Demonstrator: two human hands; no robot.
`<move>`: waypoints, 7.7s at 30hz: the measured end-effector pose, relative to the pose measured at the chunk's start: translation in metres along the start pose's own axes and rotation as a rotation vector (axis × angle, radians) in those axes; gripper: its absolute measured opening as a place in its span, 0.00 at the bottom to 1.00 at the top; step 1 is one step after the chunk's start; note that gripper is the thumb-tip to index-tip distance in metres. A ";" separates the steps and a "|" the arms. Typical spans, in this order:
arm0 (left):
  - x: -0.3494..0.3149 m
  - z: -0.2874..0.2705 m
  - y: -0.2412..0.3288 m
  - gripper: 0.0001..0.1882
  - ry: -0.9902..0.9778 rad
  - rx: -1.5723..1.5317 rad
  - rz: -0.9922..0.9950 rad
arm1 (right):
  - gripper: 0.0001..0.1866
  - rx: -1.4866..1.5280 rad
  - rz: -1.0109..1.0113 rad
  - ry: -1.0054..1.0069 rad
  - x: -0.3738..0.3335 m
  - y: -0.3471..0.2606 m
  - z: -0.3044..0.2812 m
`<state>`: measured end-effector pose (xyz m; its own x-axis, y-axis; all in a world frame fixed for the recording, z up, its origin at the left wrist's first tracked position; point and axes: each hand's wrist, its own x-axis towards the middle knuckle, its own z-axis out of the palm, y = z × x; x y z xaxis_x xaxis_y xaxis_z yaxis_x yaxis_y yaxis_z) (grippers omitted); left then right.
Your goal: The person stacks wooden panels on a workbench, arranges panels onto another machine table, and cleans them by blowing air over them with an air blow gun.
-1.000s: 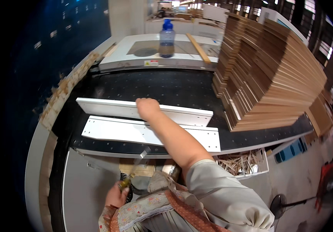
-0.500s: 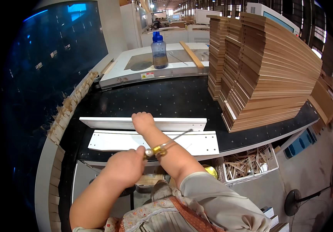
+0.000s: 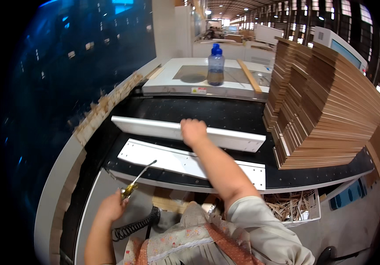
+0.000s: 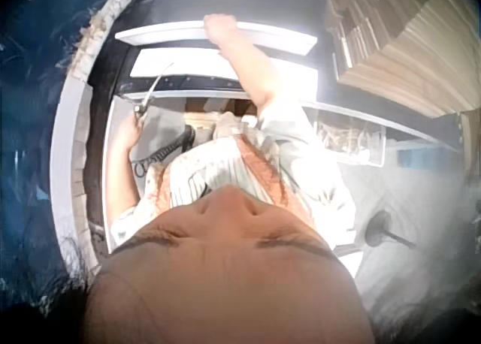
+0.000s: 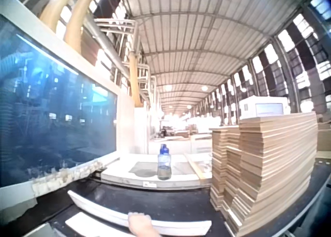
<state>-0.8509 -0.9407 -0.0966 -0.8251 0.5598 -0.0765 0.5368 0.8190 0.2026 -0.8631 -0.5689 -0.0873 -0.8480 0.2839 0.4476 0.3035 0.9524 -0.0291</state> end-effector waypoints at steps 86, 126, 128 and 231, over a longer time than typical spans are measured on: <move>0.089 0.051 -0.130 0.17 0.104 -0.287 -0.374 | 0.34 -0.074 0.113 -0.143 -0.015 -0.022 0.005; 0.113 0.023 -0.129 0.24 0.274 -0.260 -0.273 | 0.35 -0.101 0.091 -0.133 -0.015 -0.027 0.007; 0.110 0.023 -0.131 0.24 0.265 -0.269 -0.275 | 0.35 -0.103 0.077 -0.116 -0.017 -0.028 0.010; 0.040 0.096 -0.019 0.17 0.069 -0.651 0.131 | 0.20 1.508 -0.054 0.830 0.004 -0.020 -0.122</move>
<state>-0.8771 -0.9214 -0.1975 -0.7812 0.6224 0.0477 0.4356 0.4888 0.7558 -0.8194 -0.6002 0.0239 -0.2614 0.5842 0.7684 -0.7715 0.3519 -0.5300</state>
